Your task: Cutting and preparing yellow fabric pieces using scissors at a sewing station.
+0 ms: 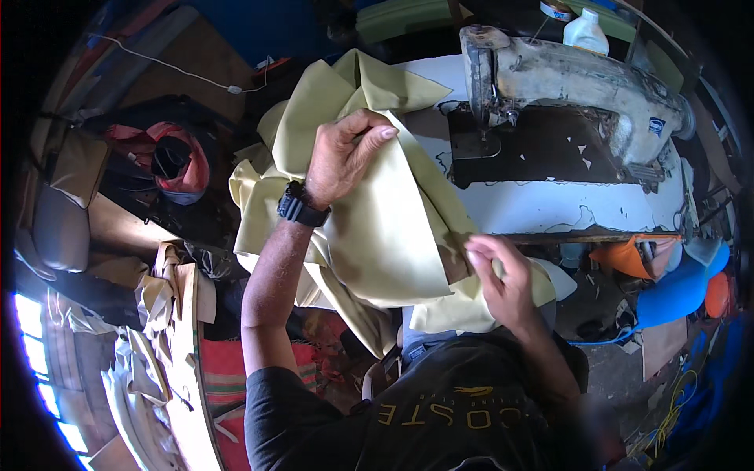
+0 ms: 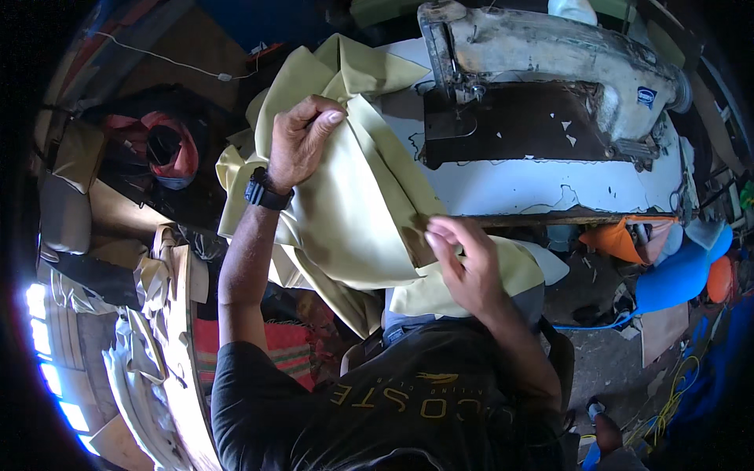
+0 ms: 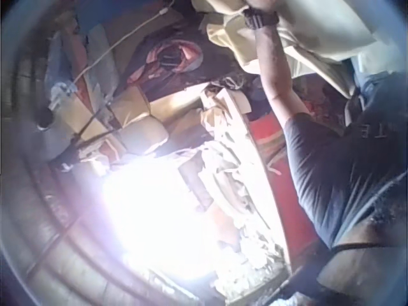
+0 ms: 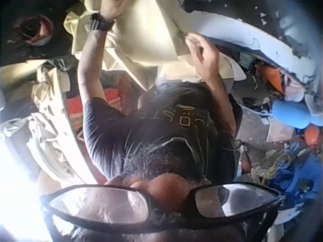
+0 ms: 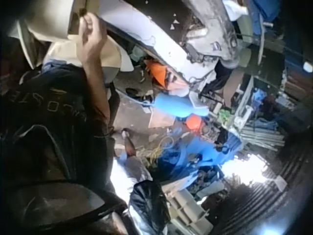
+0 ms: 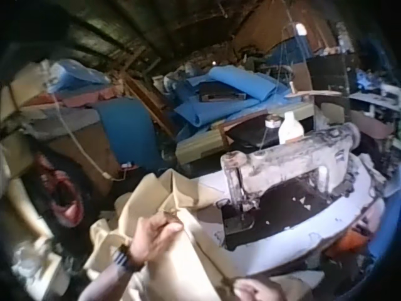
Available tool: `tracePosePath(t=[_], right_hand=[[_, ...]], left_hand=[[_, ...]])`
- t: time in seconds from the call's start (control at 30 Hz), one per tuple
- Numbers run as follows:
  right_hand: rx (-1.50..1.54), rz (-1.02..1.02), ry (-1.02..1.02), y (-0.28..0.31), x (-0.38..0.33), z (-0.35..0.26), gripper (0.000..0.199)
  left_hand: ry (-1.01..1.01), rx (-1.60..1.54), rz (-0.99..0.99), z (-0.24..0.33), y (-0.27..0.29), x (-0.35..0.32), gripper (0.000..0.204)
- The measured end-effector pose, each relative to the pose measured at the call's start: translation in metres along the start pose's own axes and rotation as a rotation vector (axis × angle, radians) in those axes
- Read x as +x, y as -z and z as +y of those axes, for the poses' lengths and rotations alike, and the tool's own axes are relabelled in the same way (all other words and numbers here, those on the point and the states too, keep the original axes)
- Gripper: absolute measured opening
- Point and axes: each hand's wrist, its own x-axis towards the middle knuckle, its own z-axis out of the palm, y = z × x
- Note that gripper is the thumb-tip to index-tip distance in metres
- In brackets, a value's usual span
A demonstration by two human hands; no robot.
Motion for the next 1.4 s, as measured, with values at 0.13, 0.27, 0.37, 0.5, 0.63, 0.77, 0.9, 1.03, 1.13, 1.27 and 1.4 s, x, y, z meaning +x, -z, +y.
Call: tracePosePath(t=[0.13, 0.27, 0.37, 0.5, 0.63, 0.77, 0.9, 1.03, 1.13, 1.27, 1.4], right_hand=[[0.349, -0.304, -0.305, -0.016, 0.036, -0.008, 0.026], [0.606, -0.386, -0.219, -0.027, 0.036, -0.016, 0.041], [0.875, -0.469, -0.306, -0.031, 0.015, -0.020, 0.047], [0.706, -0.337, -0.158, -0.055, -0.010, -0.018, 0.026], [0.836, -0.216, -0.282, -0.072, -0.014, -0.012, 0.015], [0.866, -0.061, -0.317, -0.060, -0.012, -0.019, 0.005], [0.887, -0.205, -0.313, -0.046, -0.005, -0.028, 0.008], [0.783, -0.214, -0.268, -0.040, 0.000, -0.032, 0.008], [0.509, -0.253, 0.024, -0.037, -0.002, -0.037, 0.009], [0.519, -0.296, 0.098, -0.043, -0.010, -0.044, 0.017], [0.938, -0.308, -0.205, -0.029, -0.010, -0.040, 0.010]], left_hand=[[-0.065, -0.066, 0.037, 0.015, -0.013, -0.001, 0.022], [-0.055, -0.037, 0.120, 0.023, -0.019, -0.023, 0.017], [-0.073, -0.070, 0.248, 0.034, -0.028, -0.053, 0.012], [-0.120, 0.010, 0.286, 0.057, -0.057, -0.105, 0.020], [0.027, 0.005, 0.401, 0.074, -0.079, -0.139, 0.026], [0.150, 0.149, 0.440, 0.111, -0.101, -0.161, 0.062], [0.509, -0.603, 0.399, 0.133, -0.115, -0.175, 0.069], [0.562, -0.615, 0.373, 0.125, -0.088, -0.183, 0.018], [0.754, -0.537, 0.331, 0.129, -0.066, -0.189, 0.026], [0.699, -0.484, 0.157, 0.144, -0.077, -0.203, 0.045], [0.561, -0.581, 0.411, 0.119, -0.077, -0.199, 0.028]])
